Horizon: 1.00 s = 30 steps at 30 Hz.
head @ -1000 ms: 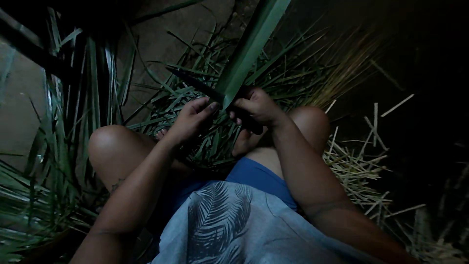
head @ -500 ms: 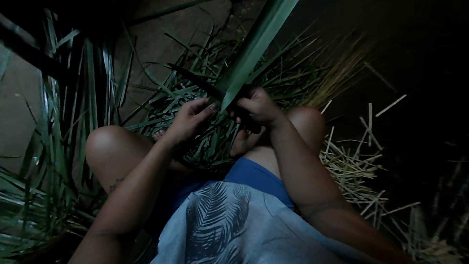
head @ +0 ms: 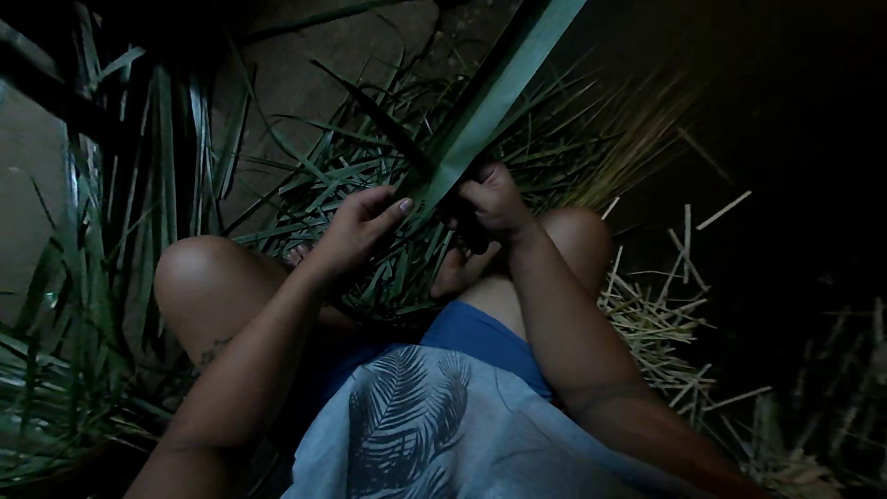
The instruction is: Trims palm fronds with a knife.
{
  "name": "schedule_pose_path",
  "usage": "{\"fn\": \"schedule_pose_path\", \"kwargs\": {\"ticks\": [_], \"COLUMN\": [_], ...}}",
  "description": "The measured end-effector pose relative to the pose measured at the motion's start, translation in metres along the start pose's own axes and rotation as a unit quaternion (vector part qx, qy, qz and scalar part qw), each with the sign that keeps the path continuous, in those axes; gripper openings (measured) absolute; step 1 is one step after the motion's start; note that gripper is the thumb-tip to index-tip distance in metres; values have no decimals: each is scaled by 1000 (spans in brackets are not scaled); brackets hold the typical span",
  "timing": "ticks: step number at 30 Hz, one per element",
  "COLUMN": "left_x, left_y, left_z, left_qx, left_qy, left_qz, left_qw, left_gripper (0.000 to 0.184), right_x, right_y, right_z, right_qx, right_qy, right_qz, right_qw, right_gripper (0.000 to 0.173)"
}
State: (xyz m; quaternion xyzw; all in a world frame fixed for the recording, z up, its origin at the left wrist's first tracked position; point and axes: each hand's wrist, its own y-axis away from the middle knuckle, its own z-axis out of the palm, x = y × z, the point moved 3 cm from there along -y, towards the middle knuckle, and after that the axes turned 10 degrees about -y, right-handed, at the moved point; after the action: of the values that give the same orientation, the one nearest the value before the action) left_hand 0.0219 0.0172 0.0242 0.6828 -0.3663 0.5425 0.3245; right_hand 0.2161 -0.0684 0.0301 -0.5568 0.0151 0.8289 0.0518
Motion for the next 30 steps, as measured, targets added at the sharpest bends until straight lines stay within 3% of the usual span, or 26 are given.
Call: {"fn": "schedule_pose_path", "kwargs": {"ticks": [8,15,30], "left_x": [-3,-2,13], "left_y": [0,5,26], "left_z": [-2,1,0], "left_qx": [-26,-82,-107], "left_qy": [-3,105,33], "left_qz": [-3,-64,-128], "left_qw": [1000,989,985], "left_gripper": [23,23,25], "right_x": [-3,-6,-23], "right_y": [-1,1,21], "right_z": [-6,-6,-8], "right_qx": [35,11,59], "right_qy": [-21,-42,-66], "right_qz": [0,-6,-19], "right_qw": [999,999,996], "right_gripper": [22,22,23]}}
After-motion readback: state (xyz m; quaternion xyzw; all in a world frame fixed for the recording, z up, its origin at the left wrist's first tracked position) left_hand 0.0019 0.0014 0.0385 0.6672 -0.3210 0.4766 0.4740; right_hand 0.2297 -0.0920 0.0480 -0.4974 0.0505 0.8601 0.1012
